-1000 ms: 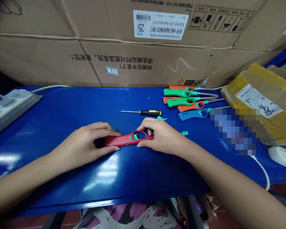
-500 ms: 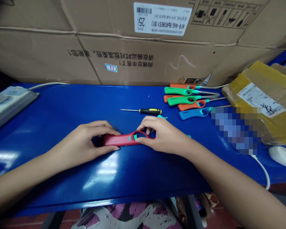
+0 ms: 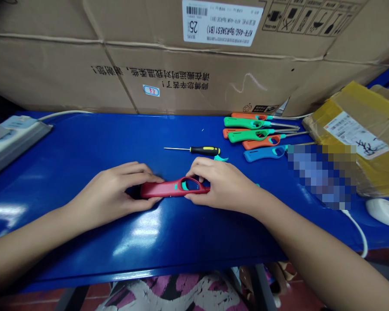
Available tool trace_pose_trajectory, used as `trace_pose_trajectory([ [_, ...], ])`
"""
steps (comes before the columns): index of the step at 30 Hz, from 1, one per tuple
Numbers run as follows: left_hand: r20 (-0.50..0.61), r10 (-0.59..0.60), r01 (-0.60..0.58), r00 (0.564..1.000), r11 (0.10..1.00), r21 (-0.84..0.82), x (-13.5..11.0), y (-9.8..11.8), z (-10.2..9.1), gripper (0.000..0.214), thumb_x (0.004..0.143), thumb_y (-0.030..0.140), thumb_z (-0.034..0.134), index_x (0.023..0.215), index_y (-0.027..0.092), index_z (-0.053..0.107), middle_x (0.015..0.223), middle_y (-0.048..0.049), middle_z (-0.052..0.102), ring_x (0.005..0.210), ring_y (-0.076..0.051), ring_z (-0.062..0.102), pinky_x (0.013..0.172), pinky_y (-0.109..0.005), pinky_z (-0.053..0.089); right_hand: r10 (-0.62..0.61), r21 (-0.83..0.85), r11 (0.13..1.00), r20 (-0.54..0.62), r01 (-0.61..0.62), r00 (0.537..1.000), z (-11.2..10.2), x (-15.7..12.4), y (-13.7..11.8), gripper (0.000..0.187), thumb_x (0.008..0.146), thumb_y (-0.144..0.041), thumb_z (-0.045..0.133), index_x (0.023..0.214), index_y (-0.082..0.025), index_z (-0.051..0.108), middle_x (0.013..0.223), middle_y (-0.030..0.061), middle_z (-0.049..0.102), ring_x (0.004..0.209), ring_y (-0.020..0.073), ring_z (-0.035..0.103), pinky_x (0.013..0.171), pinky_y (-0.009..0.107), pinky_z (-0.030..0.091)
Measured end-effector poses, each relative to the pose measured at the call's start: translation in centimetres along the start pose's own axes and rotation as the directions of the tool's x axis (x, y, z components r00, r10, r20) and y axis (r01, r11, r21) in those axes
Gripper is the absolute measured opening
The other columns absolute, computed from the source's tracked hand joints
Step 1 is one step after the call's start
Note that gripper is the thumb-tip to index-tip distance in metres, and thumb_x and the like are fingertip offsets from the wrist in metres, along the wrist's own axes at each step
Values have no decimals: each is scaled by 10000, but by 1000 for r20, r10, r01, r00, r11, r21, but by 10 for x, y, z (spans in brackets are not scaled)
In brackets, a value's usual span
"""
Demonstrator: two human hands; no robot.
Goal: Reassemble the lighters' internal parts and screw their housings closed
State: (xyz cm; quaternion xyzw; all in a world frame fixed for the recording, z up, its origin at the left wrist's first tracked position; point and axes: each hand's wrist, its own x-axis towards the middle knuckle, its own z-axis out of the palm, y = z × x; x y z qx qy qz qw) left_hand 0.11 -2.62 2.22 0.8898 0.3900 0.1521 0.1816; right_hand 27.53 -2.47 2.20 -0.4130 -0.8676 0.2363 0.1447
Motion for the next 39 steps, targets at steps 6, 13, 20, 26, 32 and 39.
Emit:
trace_pose_trajectory([
  [6,21,105,-107,994,987,120,-2,-5,-1,250,883,313,721,1121,238,721,1049,-15,721,929,-215,665,746,-324,539,2,-64,998,29,-1,1000,2,0,4,290,862,-374,735,1099,-216,681,1062,35,655,830,164,623,759,309,500],
  [13,65,346,-341,936,844,415,-2,-4,0,286,1008,320,540,1129,125,712,981,-88,722,853,-243,674,700,-357,575,-75,-210,975,18,77,997,4,-2,1,290,910,-386,673,1132,-200,693,1095,45,662,872,185,651,721,317,505],
  [20,12,374,-368,927,904,217,2,-10,5,337,1024,305,517,1251,91,644,1073,-122,705,936,-238,672,815,-362,576,-321,-314,906,-75,284,944,5,3,4,220,969,-319,594,1095,-174,703,1067,62,703,952,200,656,779,311,505],
  [26,-44,281,-284,959,951,-122,3,-5,11,260,1021,278,536,1165,113,676,963,-81,678,850,-171,641,779,-280,529,-387,-311,893,-163,325,908,13,5,-6,208,1006,-257,529,1039,-122,684,985,87,696,889,200,627,775,321,495],
  [32,-112,244,-260,963,950,-174,2,-1,15,251,1009,259,553,1147,104,695,884,-74,669,773,-163,613,716,-282,506,-296,-279,929,-161,244,941,14,4,-9,213,1008,-274,518,968,-137,676,886,74,652,820,204,608,699,325,480],
  [39,-122,254,-272,959,949,-159,7,-14,4,237,1000,230,556,1152,109,691,929,-77,689,809,-163,633,750,-273,520,-215,-219,958,-107,188,971,-9,1,8,147,997,-276,548,1061,-179,638,1039,83,655,1007,226,616,876,351,509],
])
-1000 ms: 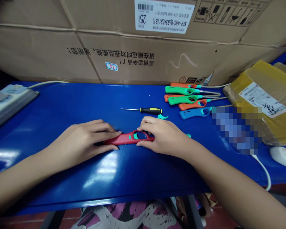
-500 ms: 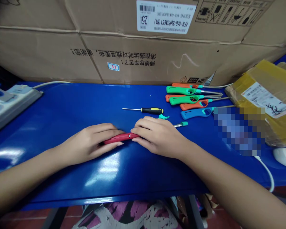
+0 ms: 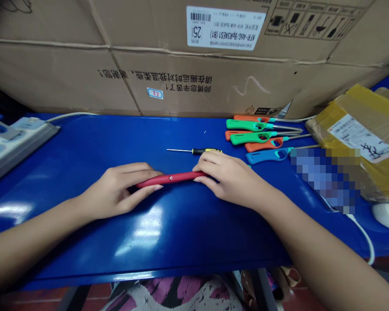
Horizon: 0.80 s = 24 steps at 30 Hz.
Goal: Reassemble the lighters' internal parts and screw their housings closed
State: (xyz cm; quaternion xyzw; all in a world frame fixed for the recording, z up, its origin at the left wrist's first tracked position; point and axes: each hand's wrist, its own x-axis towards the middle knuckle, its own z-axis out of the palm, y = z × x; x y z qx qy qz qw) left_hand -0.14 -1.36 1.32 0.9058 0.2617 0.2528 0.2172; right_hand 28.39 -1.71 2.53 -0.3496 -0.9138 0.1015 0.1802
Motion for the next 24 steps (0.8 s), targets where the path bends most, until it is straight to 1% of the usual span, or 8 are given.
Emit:
trace_pose_trajectory([
  [7,12,11,-11,1000,998,58,-3,0,-4,263,1009,239,535,1167,96,689,921,-86,684,821,-174,625,770,-293,514,42,-59,997,54,-39,998,3,1,-3,133,1000,-210,472,975,-156,591,960,101,584,876,237,579,765,370,511],
  [11,-45,-209,206,977,976,-72,-1,2,-3,308,1008,319,550,1241,169,683,987,-59,736,827,-155,678,770,-257,535,104,24,994,70,-105,992,1,1,3,156,1010,-211,456,1009,-172,607,990,94,615,901,229,611,806,367,522],
  [13,-70,-387,359,919,898,-254,2,3,-1,337,1012,371,534,1257,192,681,880,-30,747,690,-126,668,669,-227,539,113,49,992,58,-115,992,1,1,6,211,1029,-224,424,1073,-175,624,1040,102,644,971,231,634,865,375,528],
  [15,-19,-537,464,843,745,-479,5,3,2,356,1006,400,534,1242,181,684,768,-14,732,576,-106,631,588,-208,535,76,40,996,39,-78,996,3,1,7,267,1029,-319,472,1194,-171,621,1123,118,668,1067,247,640,923,392,532],
  [17,72,-620,510,782,568,-647,8,4,6,364,987,411,564,1207,147,684,754,-26,731,549,-104,628,567,-209,550,13,6,1000,29,-14,999,7,2,4,455,975,-454,575,1333,-174,576,1218,132,670,1138,267,637,945,404,544],
  [19,149,-629,522,763,464,-716,10,4,9,382,993,422,548,1194,121,670,780,-49,737,566,-117,655,569,-225,571,-45,-42,998,14,45,999,12,3,-1,546,950,-484,606,1398,-178,546,1267,141,666,1147,268,649,919,397,567],
  [21,125,-567,484,814,542,-687,9,5,11,412,1026,441,476,1192,113,661,782,-61,735,613,-141,690,609,-253,599,-67,-68,996,-17,66,998,17,4,-5,464,992,-408,554,1390,-169,562,1263,142,673,1122,250,669,890,378,581],
  [24,-60,-340,289,938,868,-404,4,7,9,379,995,430,562,1223,145,662,979,-91,746,802,-173,729,752,-290,620,-58,-30,998,-92,56,994,21,4,-8,356,1023,-312,494,1323,-155,607,1202,131,707,1069,223,693,878,358,587],
])
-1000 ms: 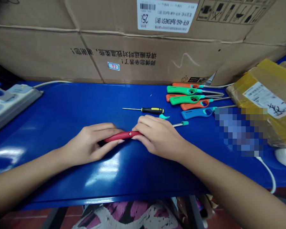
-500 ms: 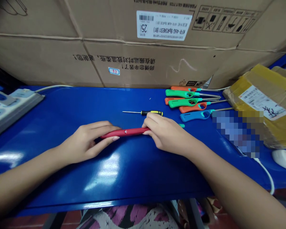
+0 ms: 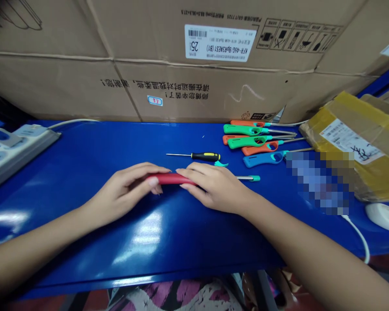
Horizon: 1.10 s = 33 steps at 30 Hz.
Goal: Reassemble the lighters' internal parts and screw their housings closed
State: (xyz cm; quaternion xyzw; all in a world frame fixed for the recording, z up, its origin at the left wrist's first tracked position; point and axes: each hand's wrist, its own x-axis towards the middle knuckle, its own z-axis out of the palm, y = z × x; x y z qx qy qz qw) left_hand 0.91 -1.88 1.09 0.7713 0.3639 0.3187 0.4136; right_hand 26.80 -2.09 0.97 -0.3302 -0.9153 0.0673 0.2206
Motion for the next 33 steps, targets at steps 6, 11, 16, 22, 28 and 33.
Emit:
trace_pose_trajectory([
  [6,37,375,-363,926,861,355,-7,0,-3,259,960,191,638,1214,153,669,1101,-85,743,1017,-166,707,939,-272,573,-19,90,996,-29,22,999,2,-1,-1,290,1003,-328,557,1221,-159,649,1123,107,747,1019,208,716,873,334,583],
  [11,59,368,-365,928,868,336,-8,2,-1,253,952,195,639,1196,142,685,1102,-88,766,1000,-178,732,909,-264,595,-13,90,996,-22,15,1000,1,-3,-7,254,1009,-308,545,1142,-151,693,1053,96,776,951,208,739,837,326,585],
  [16,87,347,-356,934,878,319,-4,0,-8,234,947,207,647,1164,145,707,1107,-81,772,1003,-179,739,921,-264,591,-6,68,998,86,0,996,-13,-4,1,290,992,-333,580,1199,-164,693,1118,94,770,1020,219,723,903,351,573],
  [22,76,308,-316,948,891,327,-1,-3,-21,210,955,248,639,1140,175,707,1071,-65,773,952,-178,736,858,-262,592,56,60,996,200,-70,978,-31,-8,10,224,999,-228,524,1097,-169,717,996,81,760,866,203,712,782,335,561],
  [28,145,337,-366,930,810,458,-4,-5,-15,328,981,314,607,1272,166,641,1095,-97,742,963,-191,710,867,-301,579,84,40,995,180,-92,980,-22,-7,3,225,1008,-233,508,1107,-166,699,1003,83,748,880,207,703,803,333,536],
  [33,144,290,-323,946,831,452,-3,-6,-14,233,1015,268,536,1174,150,659,1024,-90,730,905,-179,688,815,-289,555,122,13,992,246,-129,962,-18,-5,3,248,1021,-326,504,1157,-186,658,1052,65,720,929,206,679,803,330,514],
])
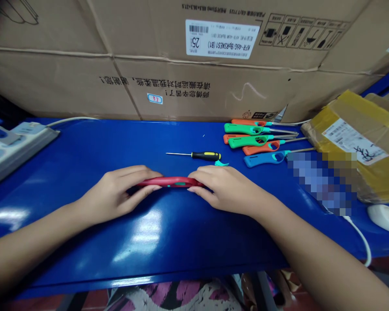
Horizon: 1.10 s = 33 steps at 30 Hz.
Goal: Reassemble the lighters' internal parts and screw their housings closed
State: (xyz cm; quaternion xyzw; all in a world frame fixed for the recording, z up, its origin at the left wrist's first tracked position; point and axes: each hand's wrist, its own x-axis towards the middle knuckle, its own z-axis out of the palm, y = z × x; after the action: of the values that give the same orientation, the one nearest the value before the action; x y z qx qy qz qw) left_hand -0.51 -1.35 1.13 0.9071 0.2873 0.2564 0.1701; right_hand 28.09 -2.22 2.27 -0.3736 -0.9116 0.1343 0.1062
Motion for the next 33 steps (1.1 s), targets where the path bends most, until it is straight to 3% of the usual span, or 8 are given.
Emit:
trace_pose_trajectory([
  [7,16,-118,119,993,991,-60,2,3,-4,214,1012,287,519,1097,152,662,990,-67,710,866,-171,658,776,-270,509,48,-234,971,-36,-55,998,0,0,1,233,1012,-320,487,926,-181,652,819,38,708,719,208,654,642,331,428],
  [13,67,-236,242,969,965,-102,4,0,-7,324,1035,376,451,905,176,670,717,9,646,597,-116,560,574,-223,411,65,-129,988,-120,-81,991,-10,1,7,247,1031,-345,476,1012,-208,681,995,64,741,972,224,673,823,342,494],
  [17,112,-236,236,965,972,8,4,-6,-8,373,1040,374,409,799,178,616,675,4,597,600,-128,544,586,-241,403,241,-208,934,-234,-290,942,-20,-4,23,174,982,-287,527,953,-195,671,1013,92,703,1017,271,658,836,393,514],
  [19,125,-239,229,963,969,88,3,-8,-7,375,1049,377,373,835,183,612,707,-11,593,659,-155,566,637,-265,428,355,-250,880,-217,-403,909,-21,-7,29,131,922,-316,618,970,-204,665,1061,91,678,996,286,667,764,388,522],
  [22,164,-234,209,958,965,157,2,-9,-5,324,1040,425,390,1056,203,625,869,-45,639,813,-204,615,730,-311,468,464,-255,834,-159,-490,872,-18,-9,34,231,868,-384,694,1020,-215,651,1120,84,654,920,265,685,672,355,513],
  [29,229,-179,153,957,980,128,4,-8,-4,312,1011,469,481,1130,204,591,997,-58,644,894,-217,600,796,-351,469,465,-206,853,-122,-480,877,-19,-9,34,123,912,-321,631,904,-198,635,983,66,667,822,222,653,654,317,454],
  [33,211,-131,106,969,987,123,4,-11,-4,336,1009,451,501,1206,192,586,1089,-76,628,985,-229,577,860,-376,452,477,-44,872,-143,-487,867,-21,-6,25,124,912,-324,635,927,-201,640,797,23,659,692,189,609,607,298,412],
])
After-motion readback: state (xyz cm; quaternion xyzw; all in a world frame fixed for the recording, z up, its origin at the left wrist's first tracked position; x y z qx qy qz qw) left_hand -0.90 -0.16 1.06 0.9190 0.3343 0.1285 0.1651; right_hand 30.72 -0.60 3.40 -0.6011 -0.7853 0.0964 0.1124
